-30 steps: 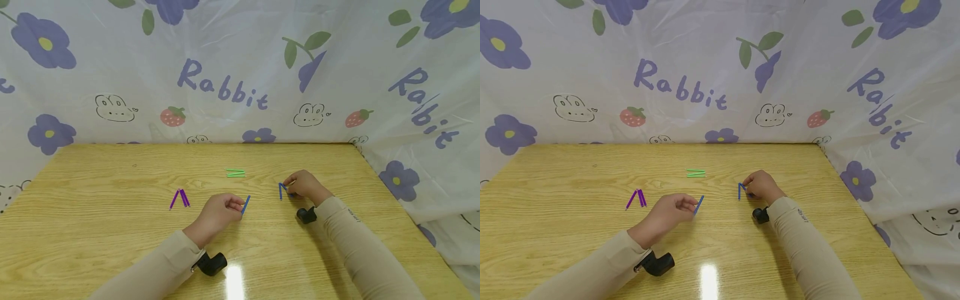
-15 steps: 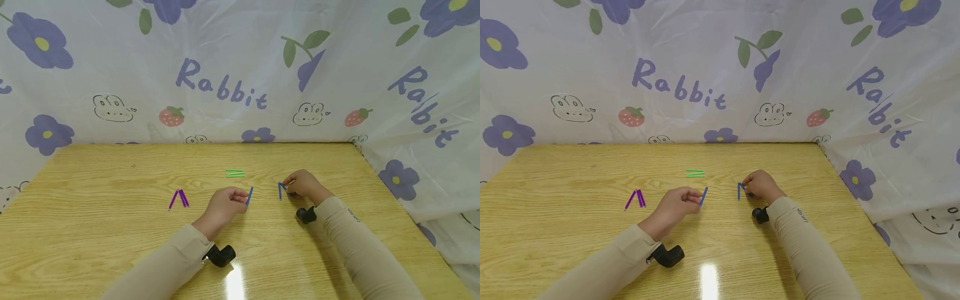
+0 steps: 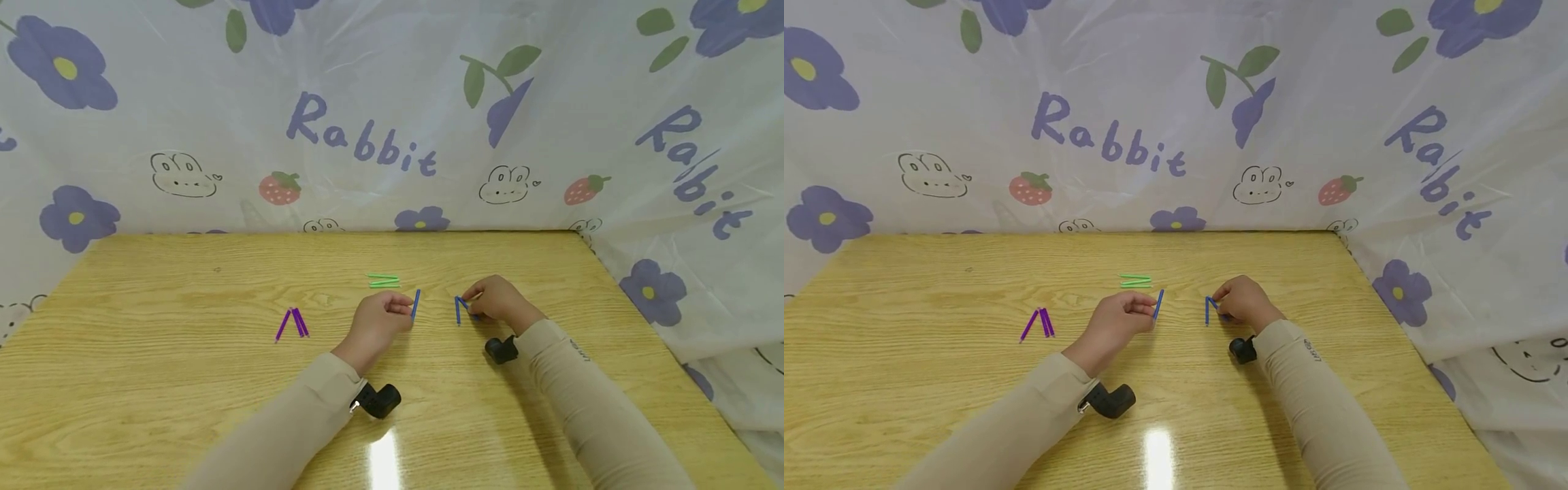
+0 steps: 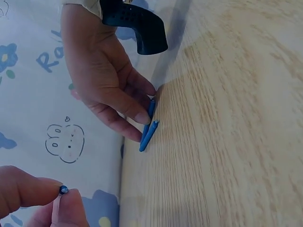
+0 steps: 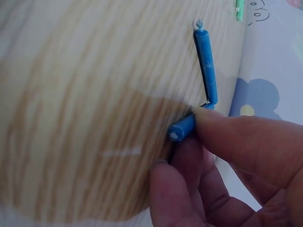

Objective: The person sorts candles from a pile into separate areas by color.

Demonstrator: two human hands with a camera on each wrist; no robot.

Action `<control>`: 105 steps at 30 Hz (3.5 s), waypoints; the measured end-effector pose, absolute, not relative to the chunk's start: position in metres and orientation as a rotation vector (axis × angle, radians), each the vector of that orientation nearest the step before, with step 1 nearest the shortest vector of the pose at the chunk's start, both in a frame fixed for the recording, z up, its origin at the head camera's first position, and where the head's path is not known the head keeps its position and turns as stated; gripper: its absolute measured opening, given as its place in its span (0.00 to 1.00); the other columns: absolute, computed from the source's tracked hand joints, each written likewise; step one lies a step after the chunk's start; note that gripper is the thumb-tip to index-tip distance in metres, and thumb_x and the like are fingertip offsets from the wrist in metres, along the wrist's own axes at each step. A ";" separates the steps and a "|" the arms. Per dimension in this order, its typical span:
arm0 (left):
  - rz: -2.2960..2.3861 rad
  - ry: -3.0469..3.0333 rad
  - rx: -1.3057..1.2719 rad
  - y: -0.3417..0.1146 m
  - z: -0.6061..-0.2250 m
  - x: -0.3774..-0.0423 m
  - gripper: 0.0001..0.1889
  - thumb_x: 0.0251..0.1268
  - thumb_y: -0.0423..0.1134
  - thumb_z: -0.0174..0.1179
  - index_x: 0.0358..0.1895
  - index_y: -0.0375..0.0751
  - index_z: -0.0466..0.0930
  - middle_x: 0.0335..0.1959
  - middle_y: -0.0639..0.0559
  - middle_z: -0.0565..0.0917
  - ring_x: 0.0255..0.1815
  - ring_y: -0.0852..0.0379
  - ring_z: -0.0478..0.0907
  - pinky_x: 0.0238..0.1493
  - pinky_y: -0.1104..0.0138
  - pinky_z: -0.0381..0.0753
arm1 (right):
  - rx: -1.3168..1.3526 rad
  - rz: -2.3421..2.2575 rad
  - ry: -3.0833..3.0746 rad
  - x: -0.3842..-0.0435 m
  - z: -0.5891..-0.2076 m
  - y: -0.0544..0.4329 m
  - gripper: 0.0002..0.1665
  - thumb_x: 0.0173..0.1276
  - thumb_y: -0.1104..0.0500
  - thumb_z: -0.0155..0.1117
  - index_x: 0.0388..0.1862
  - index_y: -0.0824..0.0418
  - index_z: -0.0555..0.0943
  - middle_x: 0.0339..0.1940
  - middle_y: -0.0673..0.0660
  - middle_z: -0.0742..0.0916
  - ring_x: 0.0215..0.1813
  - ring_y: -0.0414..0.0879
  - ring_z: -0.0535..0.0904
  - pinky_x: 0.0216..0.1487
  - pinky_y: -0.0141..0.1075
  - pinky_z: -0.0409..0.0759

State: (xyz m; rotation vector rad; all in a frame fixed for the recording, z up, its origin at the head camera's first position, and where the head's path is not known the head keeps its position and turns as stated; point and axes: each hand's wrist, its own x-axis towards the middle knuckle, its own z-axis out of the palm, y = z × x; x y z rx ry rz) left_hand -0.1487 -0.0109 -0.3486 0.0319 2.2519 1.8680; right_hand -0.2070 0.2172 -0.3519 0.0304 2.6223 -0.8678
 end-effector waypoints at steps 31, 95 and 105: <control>1.823 2.291 -0.076 0.029 -0.367 -0.171 0.15 0.55 0.23 0.58 0.46 0.32 0.81 0.36 0.47 0.81 0.34 0.56 0.74 0.34 0.68 0.74 | 0.054 -0.887 2.619 -0.210 -0.355 0.219 0.18 0.64 0.66 0.62 0.53 0.67 0.82 0.23 0.53 0.83 0.24 0.42 0.74 0.29 0.34 0.76; 1.458 2.560 -0.080 0.065 -0.377 -0.185 0.08 0.56 0.28 0.64 0.39 0.34 0.83 0.35 0.45 0.83 0.38 0.51 0.78 0.39 0.63 0.79 | 0.053 -0.881 2.638 -0.209 -0.360 0.218 0.17 0.63 0.67 0.62 0.52 0.67 0.82 0.34 0.57 0.85 0.28 0.42 0.76 0.31 0.33 0.77; 1.404 2.591 -0.086 0.067 -0.372 -0.185 0.07 0.54 0.28 0.66 0.37 0.34 0.83 0.35 0.46 0.83 0.39 0.50 0.78 0.39 0.64 0.79 | 0.040 -0.874 2.644 -0.208 -0.360 0.217 0.17 0.63 0.66 0.62 0.52 0.66 0.83 0.34 0.57 0.86 0.27 0.42 0.75 0.29 0.32 0.76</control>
